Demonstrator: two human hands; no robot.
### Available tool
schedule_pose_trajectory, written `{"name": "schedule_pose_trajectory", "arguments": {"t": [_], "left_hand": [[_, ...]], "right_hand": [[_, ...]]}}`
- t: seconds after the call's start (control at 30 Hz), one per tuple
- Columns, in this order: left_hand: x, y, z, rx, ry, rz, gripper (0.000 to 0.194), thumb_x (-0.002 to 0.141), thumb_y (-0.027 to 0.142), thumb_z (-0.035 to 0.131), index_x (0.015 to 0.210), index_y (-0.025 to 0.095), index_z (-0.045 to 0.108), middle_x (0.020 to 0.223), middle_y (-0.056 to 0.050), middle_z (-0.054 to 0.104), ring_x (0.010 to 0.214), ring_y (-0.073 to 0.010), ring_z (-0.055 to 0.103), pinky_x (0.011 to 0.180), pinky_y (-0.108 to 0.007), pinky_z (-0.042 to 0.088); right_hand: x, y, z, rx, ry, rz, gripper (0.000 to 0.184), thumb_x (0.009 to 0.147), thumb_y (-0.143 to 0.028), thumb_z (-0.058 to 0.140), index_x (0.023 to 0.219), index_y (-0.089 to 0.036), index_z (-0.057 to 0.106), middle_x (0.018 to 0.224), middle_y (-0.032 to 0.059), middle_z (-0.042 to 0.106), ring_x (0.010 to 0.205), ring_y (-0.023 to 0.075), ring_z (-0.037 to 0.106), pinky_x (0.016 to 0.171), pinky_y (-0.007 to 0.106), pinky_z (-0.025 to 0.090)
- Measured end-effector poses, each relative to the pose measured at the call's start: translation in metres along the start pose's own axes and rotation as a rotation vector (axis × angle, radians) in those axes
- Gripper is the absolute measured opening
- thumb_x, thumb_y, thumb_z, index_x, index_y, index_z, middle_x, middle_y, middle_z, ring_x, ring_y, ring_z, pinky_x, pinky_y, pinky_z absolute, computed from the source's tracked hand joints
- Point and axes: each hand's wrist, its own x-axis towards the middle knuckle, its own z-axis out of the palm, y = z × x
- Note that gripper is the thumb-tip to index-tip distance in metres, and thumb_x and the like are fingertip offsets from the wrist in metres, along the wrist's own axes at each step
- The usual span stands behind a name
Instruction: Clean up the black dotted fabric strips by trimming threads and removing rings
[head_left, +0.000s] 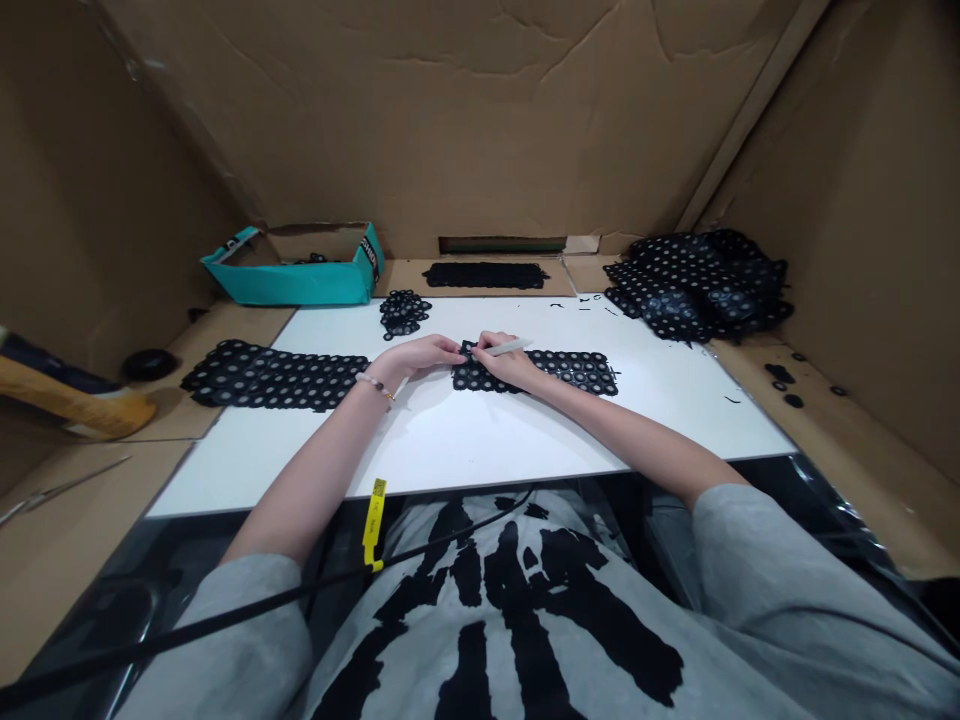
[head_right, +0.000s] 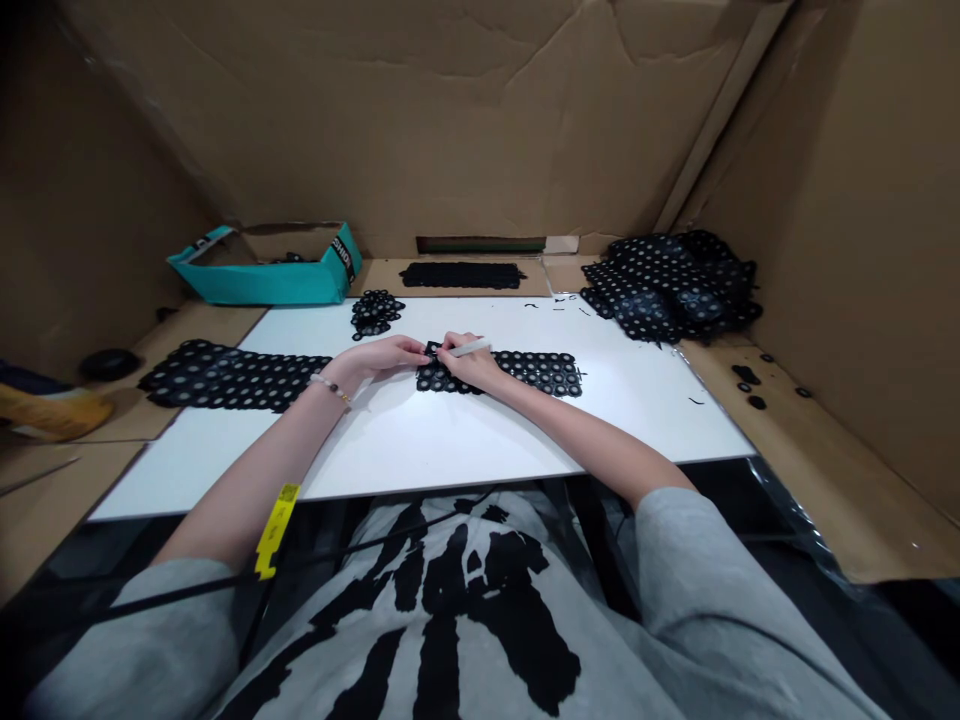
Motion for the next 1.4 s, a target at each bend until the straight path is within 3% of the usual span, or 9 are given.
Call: {"name": "schedule_pose_trajectory", "arguments": {"t": [0.2,0.37,0.53,0.67,0.77,1.03,1.4], "left_hand": [[-0.001,0.002,0.000,0.085,-0.035,0.005,0.036,0.065,0.046,0.076,0.065,0.019,0.053,0.058,0.002,0.047,0.053,-0.0120,0.040,0.052,-0.027,0.029],[-0.005,0.008,-0.001,0.362,0.062,0.161,0.035,0.068,0.052,0.072,0.075,0.020,0.059,0.066,0.002,0.052,0.059,-0.0135,0.042,0.056,-0.027,0.028],[-0.009,0.013,-0.004,0.529,0.027,0.083,0.036,0.067,0.053,0.070,0.064,0.020,0.057,0.056,0.002,0.044,0.055,-0.0137,0.036,0.055,-0.029,0.025],[-0.009,0.012,-0.003,0.487,0.024,0.090,0.034,0.069,0.052,0.068,0.065,0.020,0.059,0.057,0.001,0.047,0.055,-0.0142,0.038,0.055,-0.028,0.026],[-0.006,0.009,-0.002,0.495,0.056,0.131,0.034,0.070,0.052,0.067,0.064,0.020,0.060,0.057,0.001,0.048,0.055,-0.0145,0.038,0.054,-0.028,0.026],[-0.001,0.003,-0.001,0.476,0.068,0.112,0.033,0.069,0.051,0.067,0.061,0.019,0.060,0.054,0.001,0.046,0.051,-0.0135,0.035,0.051,-0.029,0.024],[0.001,-0.001,0.003,0.296,0.065,0.031,0.033,0.067,0.047,0.072,0.062,0.020,0.055,0.053,0.001,0.045,0.046,-0.0117,0.035,0.048,-0.028,0.024]], "right_hand": [[0.000,0.000,-0.002,0.059,0.024,-0.004,0.020,0.085,-0.035,0.054,0.070,-0.022,0.052,0.075,0.0009,0.063,0.079,0.0184,0.056,0.075,0.030,0.036],[0.002,0.004,-0.004,0.246,0.034,0.069,0.023,0.082,-0.038,0.052,0.066,-0.022,0.049,0.067,-0.0021,0.057,0.071,0.0161,0.053,0.068,0.028,0.037],[0.003,0.005,-0.011,0.360,0.071,0.137,0.023,0.078,-0.038,0.054,0.063,-0.022,0.049,0.065,-0.0025,0.056,0.070,0.0162,0.053,0.069,0.028,0.039],[0.002,0.004,-0.015,0.436,0.058,0.148,0.022,0.076,-0.036,0.057,0.061,-0.021,0.051,0.091,0.0024,0.069,0.089,0.0184,0.061,0.088,0.031,0.042],[0.000,0.003,-0.014,0.399,0.004,0.165,0.021,0.076,-0.032,0.059,0.059,-0.020,0.052,0.106,0.0041,0.071,0.101,0.0200,0.063,0.098,0.033,0.040],[-0.001,0.004,-0.007,0.263,0.005,0.128,0.020,0.078,-0.031,0.060,0.061,-0.021,0.054,0.109,0.0038,0.070,0.109,0.0206,0.061,0.102,0.036,0.039],[0.001,0.010,-0.004,0.307,0.005,0.165,0.022,0.079,-0.038,0.059,0.065,-0.021,0.057,0.109,0.0027,0.070,0.107,0.0201,0.062,0.102,0.036,0.039]]}}
